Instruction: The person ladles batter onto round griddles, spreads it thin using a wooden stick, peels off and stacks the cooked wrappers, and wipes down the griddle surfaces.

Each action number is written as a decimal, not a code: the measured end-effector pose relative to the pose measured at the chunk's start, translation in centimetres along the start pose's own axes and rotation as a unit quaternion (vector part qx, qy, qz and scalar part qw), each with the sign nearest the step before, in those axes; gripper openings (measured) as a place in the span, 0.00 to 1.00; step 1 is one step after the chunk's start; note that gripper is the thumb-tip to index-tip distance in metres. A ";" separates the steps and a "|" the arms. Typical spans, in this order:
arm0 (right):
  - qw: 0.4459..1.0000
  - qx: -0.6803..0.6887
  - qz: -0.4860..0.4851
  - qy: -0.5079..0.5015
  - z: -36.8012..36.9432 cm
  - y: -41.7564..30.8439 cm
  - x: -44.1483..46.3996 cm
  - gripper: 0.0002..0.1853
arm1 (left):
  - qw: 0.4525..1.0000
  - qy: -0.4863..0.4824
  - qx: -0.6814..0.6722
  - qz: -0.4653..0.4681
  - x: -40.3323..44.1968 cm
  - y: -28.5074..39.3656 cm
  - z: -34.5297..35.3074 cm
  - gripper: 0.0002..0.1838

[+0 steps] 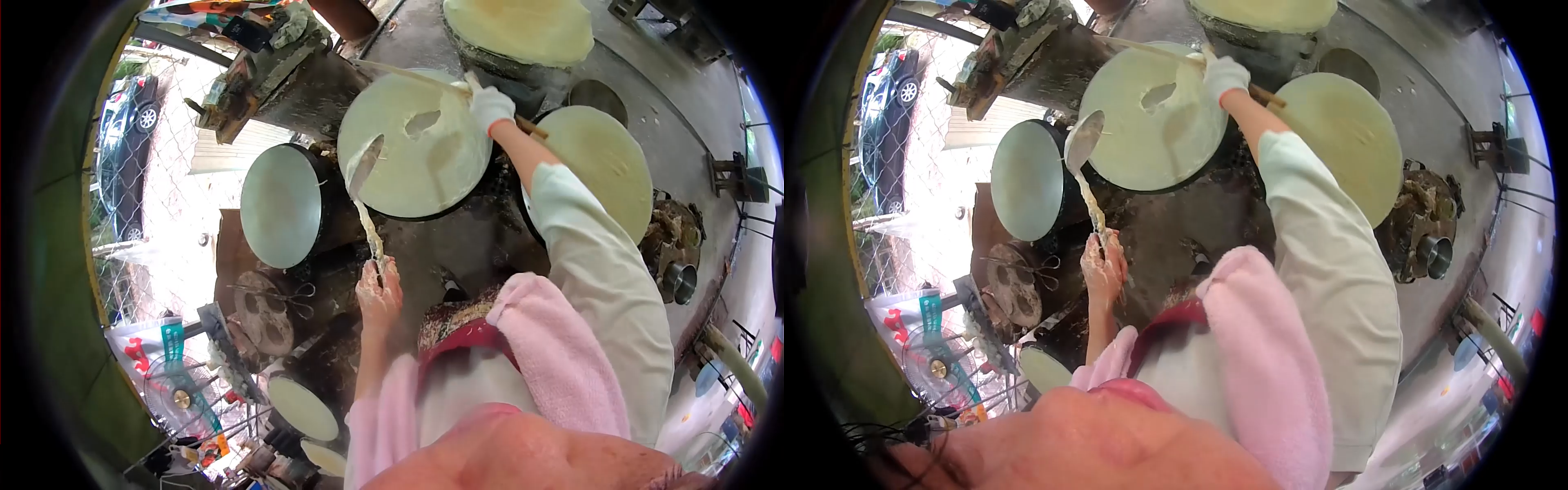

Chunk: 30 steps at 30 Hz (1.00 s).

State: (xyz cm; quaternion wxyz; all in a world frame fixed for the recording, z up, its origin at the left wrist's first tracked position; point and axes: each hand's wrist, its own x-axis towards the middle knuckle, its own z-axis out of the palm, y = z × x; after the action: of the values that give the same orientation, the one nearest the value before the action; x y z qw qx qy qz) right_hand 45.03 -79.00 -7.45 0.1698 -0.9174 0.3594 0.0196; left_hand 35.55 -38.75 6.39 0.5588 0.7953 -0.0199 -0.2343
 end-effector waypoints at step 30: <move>0.764 0.602 0.141 -0.182 4.1 6.9 -22.8 0.29 | 0.989 -0.100 -0.101 -0.047 11.5 -2.4 6.2 0.10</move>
State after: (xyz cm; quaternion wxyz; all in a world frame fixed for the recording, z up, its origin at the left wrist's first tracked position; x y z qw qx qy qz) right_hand 23.91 -67.53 -9.77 0.7449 -0.5445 0.3853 -0.0101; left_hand 42.84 -46.67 -1.44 0.6200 0.7071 -0.0141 -0.3396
